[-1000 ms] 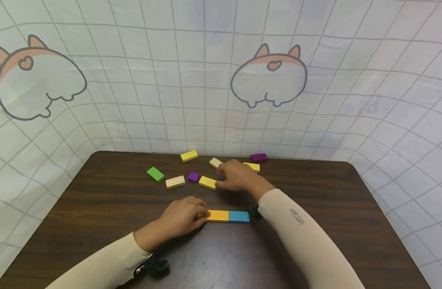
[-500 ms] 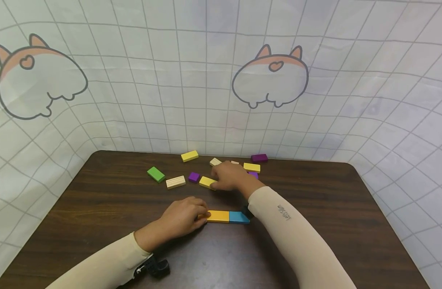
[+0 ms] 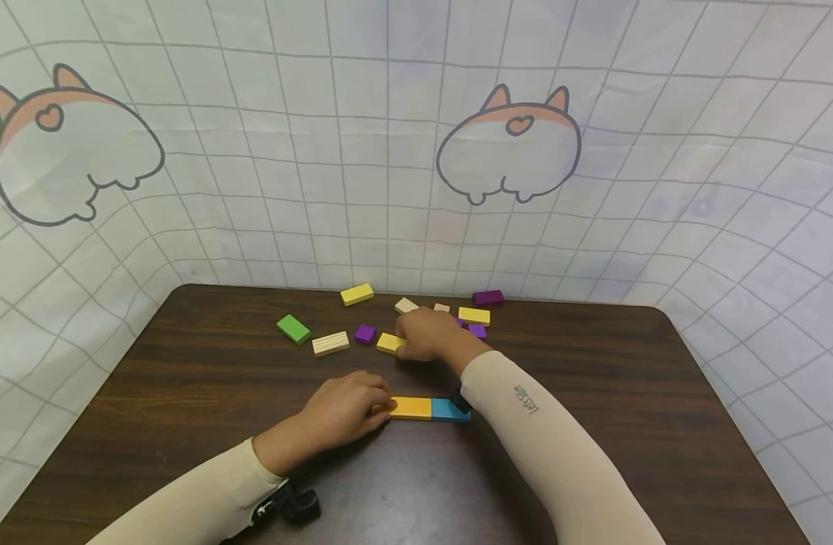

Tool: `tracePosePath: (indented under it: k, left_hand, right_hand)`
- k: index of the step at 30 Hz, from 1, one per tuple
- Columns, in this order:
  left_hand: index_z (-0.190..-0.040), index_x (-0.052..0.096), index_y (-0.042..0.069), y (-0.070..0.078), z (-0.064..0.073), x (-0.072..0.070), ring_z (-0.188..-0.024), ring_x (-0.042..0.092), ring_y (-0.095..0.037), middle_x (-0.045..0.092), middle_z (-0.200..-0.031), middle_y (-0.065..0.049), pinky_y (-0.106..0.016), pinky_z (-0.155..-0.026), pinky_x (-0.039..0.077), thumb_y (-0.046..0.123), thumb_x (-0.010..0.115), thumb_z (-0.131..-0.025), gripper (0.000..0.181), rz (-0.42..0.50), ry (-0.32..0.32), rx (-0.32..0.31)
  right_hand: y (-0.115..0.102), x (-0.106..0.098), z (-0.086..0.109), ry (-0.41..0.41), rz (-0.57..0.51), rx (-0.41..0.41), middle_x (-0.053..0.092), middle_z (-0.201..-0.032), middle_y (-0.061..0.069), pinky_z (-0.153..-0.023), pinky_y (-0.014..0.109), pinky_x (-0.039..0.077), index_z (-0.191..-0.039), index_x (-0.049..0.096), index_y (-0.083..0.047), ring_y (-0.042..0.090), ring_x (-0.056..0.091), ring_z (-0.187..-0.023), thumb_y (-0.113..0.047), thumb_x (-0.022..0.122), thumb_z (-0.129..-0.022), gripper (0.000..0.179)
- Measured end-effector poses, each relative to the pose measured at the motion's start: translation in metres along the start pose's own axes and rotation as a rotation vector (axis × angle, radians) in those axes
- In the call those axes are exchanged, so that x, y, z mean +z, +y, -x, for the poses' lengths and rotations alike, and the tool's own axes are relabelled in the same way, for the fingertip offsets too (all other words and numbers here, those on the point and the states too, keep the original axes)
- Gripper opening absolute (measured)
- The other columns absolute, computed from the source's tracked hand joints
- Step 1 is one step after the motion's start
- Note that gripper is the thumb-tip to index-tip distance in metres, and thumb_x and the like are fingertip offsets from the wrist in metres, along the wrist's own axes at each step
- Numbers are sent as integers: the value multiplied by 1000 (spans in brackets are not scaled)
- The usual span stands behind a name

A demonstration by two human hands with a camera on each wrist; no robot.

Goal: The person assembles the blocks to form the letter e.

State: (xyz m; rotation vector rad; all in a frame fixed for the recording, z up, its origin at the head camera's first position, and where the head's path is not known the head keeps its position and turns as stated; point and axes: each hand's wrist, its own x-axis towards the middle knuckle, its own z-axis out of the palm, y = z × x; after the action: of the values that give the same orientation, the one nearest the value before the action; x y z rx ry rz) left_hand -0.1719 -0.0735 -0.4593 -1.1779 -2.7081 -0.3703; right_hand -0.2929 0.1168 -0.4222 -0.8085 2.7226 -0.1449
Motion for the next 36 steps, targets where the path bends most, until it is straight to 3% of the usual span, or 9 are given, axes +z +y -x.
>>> tracePosePath:
  k: [9,14,21,36]
  left_hand:
    - [-97,81,22,1,0,-1,-87,62,-14,69,-99,8,-31,-65,55,24,79,-91,6,-2,1,2]
    - [-97,81,23,2,0,-1,-88,62,-14,69,-100,8,-31,-65,55,25,79,-91,6,-9,-7,1]
    - [-96,81,23,2,0,-1,-89,64,-15,69,-100,8,-32,-67,56,23,79,-90,6,-14,12,1]
    - [-94,81,22,1,0,0,-91,66,-16,71,-100,7,-34,-68,57,21,78,-90,4,4,30,14]
  right_hand:
    - [5,-2,9,31,29,64,63,-85,-8,-65,38,49,-97,69,-21,15,57,-77,-38,73,-86,21]
    - [15,-2,21,39,13,91,62,-86,-7,-60,36,47,-99,70,-20,16,55,-75,-37,71,-85,22]
    - [28,-2,38,67,-19,75,62,-82,-7,-52,33,43,-95,70,-20,13,53,-68,-34,71,-84,18]
    - [42,3,74,69,-42,93,63,-90,-6,-59,34,48,-108,72,-14,14,56,-76,-33,71,-85,30]
